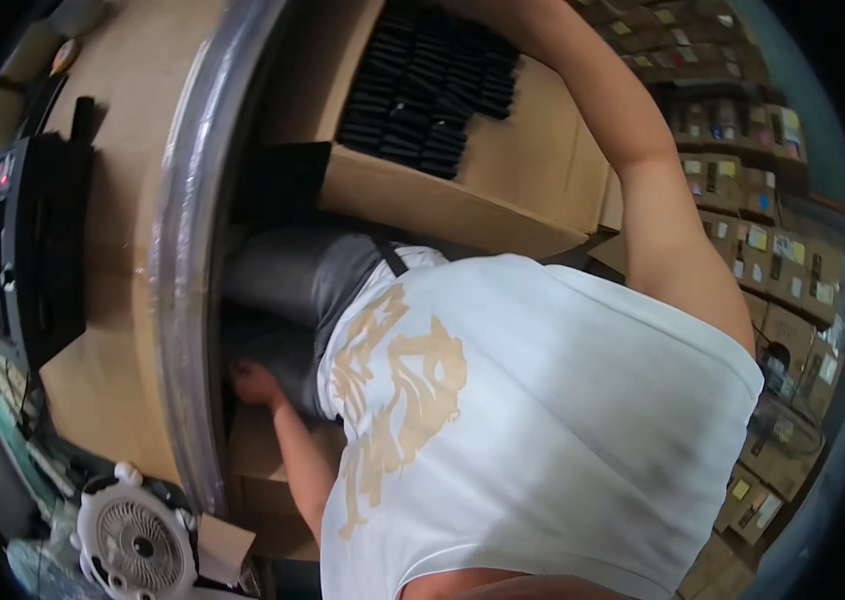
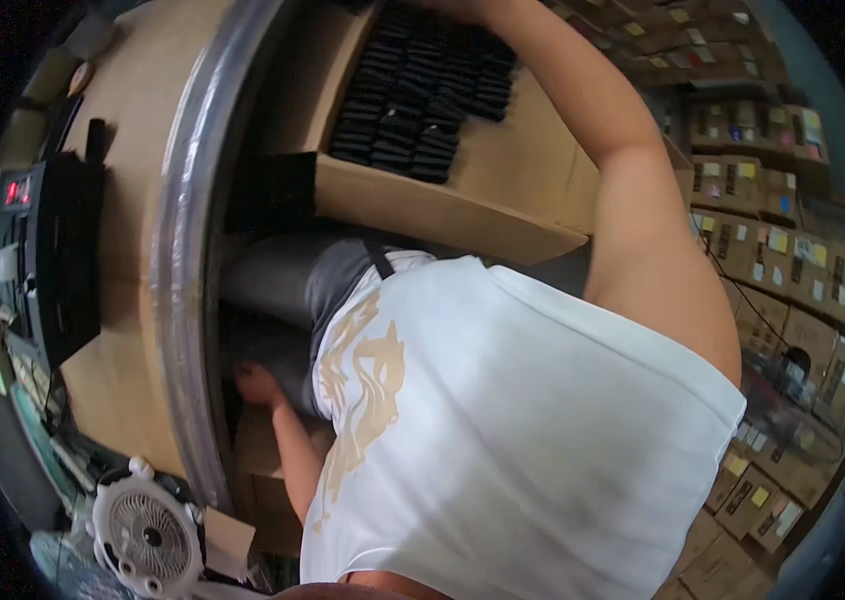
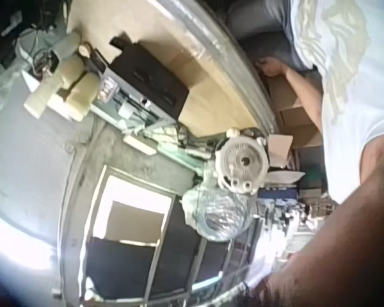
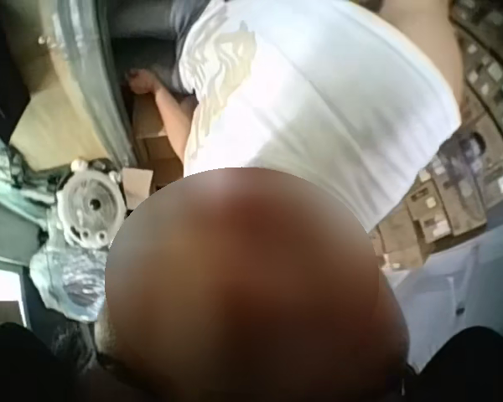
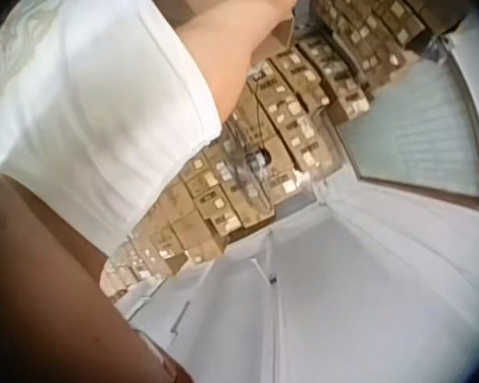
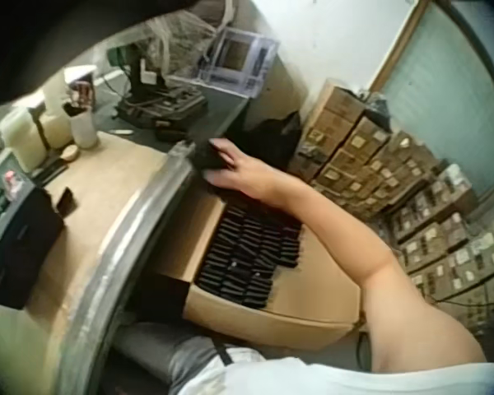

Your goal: The person is transferring electronic components from a workbench assembly area into a cardboard shipping box.

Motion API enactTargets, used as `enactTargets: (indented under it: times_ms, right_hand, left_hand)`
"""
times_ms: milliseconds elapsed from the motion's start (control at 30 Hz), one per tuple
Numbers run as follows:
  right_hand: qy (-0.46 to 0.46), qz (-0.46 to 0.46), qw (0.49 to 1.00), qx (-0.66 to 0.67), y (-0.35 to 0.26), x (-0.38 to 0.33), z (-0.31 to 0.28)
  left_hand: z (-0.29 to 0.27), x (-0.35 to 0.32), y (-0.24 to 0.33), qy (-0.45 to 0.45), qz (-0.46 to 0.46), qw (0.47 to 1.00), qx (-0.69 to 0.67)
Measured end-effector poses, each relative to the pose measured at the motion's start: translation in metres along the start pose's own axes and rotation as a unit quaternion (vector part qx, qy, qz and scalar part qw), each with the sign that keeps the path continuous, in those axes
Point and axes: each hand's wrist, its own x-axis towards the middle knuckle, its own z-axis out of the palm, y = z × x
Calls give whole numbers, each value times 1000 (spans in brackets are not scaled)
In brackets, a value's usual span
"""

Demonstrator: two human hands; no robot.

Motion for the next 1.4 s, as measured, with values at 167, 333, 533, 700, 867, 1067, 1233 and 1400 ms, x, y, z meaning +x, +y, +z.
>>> enactTargets:
  times_ms: [167,333,533,700,867,1067,1233,1400]
  right_hand:
    - [54,459,885,51,-45,-218,34]
    - [-35,402,915,19,-51,-304,98]
    - [-160,261,948,-84,-31,-300,129]
    - [-209,233,945,-94,-15,-299,131]
    - [-203,221,943,-142,-6,-309,129]
    - [-139,242,928,-249,-29,-311,134]
    - [-43,251,930,-264,-53,-314,149]
    - [-29,280,924,-259,-54,-315,168]
  left_hand:
    - [-1,7,-13,1,22,1000,-22]
    - [7,14,-12,-26,47,997,-60]
    - [-18,11,-2,-77,23,996,-31]
    - [-19,6,6,-80,8,997,-19]
    - [-18,6,-2,-83,37,996,-13]
    - [-17,6,-8,-86,45,995,-12]
    - [-18,-1,3,-23,50,998,-36]
    - [-19,-1,0,-37,57,995,-72]
